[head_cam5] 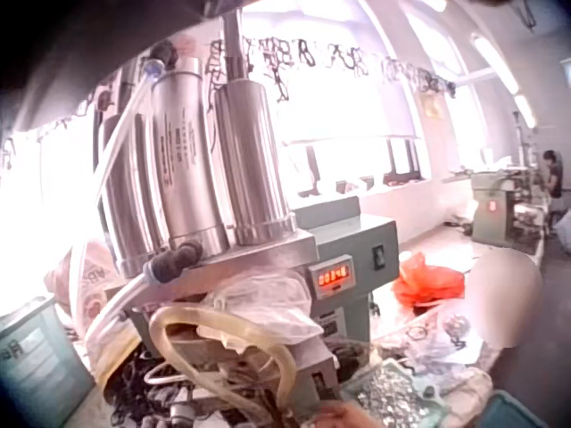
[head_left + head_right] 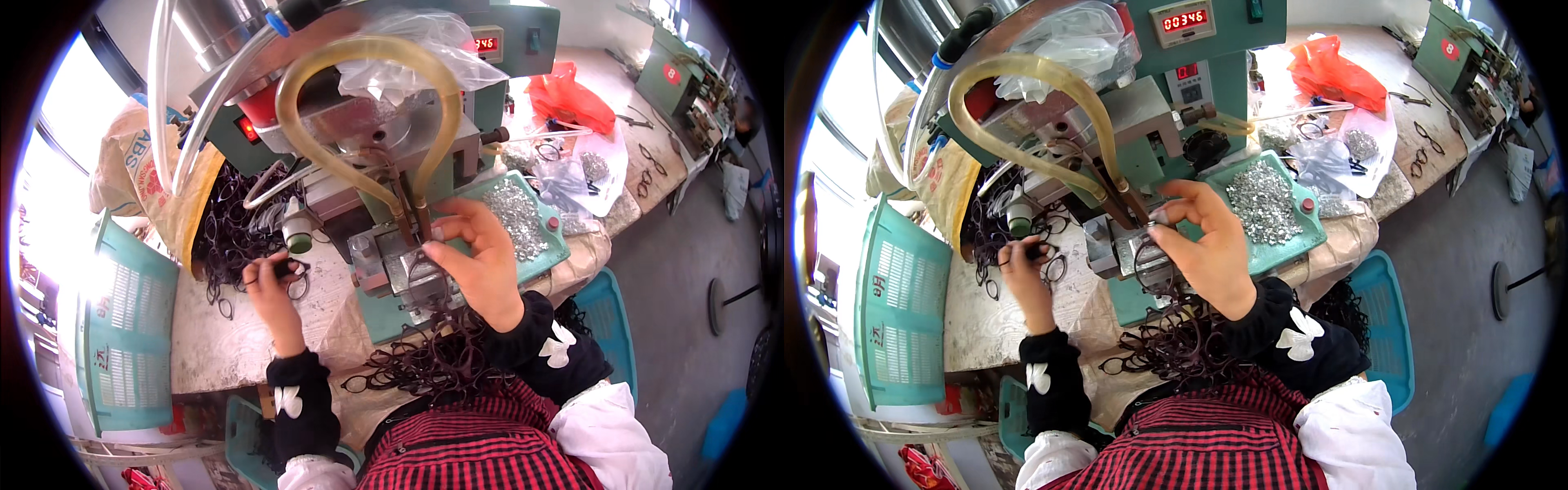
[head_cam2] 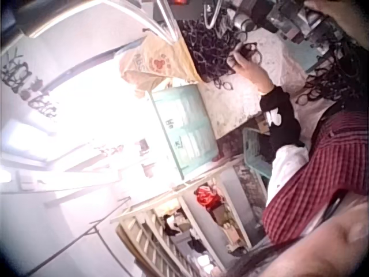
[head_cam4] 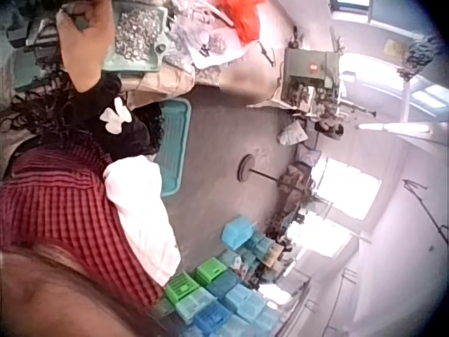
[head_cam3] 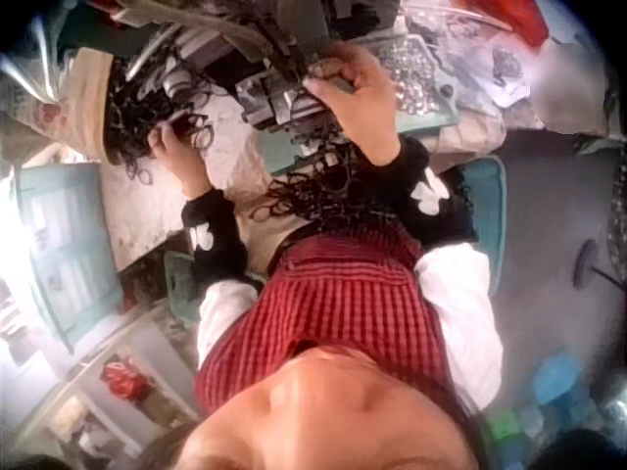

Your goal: The person repeatedly picks up black plastic rings and small metallic components, places them into a press machine, and operates the lever to assemble them. The finished keychains are placed into a green basket on the right side of the workspace.

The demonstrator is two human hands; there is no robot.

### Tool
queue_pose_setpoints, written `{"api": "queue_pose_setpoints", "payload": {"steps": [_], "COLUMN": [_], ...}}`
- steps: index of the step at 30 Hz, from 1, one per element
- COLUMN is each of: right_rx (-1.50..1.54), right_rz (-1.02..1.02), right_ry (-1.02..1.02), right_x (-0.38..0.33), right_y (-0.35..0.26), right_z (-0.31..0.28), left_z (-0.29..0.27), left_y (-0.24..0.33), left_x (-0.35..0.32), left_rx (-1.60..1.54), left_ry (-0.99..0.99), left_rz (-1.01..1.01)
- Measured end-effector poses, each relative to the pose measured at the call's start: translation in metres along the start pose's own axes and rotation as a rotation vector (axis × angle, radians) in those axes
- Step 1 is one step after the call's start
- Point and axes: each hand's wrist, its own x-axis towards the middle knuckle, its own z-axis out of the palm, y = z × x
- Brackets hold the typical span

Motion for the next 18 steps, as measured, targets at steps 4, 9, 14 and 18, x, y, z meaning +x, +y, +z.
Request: {"api": "queue_pose_setpoints", "payload": {"steps": [4,9,14,18], "right_rx": [0.144,-0.095,-1.199,-1.204], "right_rz": [0.082,-0.037,-0.323,-0.393], "right_ry": [-0.021,-0.100,0.048,0.122], "right_x": [-0.006,-0.012,0.018,0.009], "right_y": [-0.020,-0.034,0.032,0.068], "right_z": [0.013,-0.003,-0.078,-0.122], "left_z": [0.048,0.092,0.130,0.140], "left_y": [0.105,0.147,0.087,0.083], "left_x": [-0.067,-0.123,-0.126,-0.134], "left_rx": [-0.332,-0.197,-0.325,-0.301], "left_ry": [-0.263,-0.896,-0.872,-0.823], "left_rz": [-0.032,-0.692,-1.066,-1.036]}}
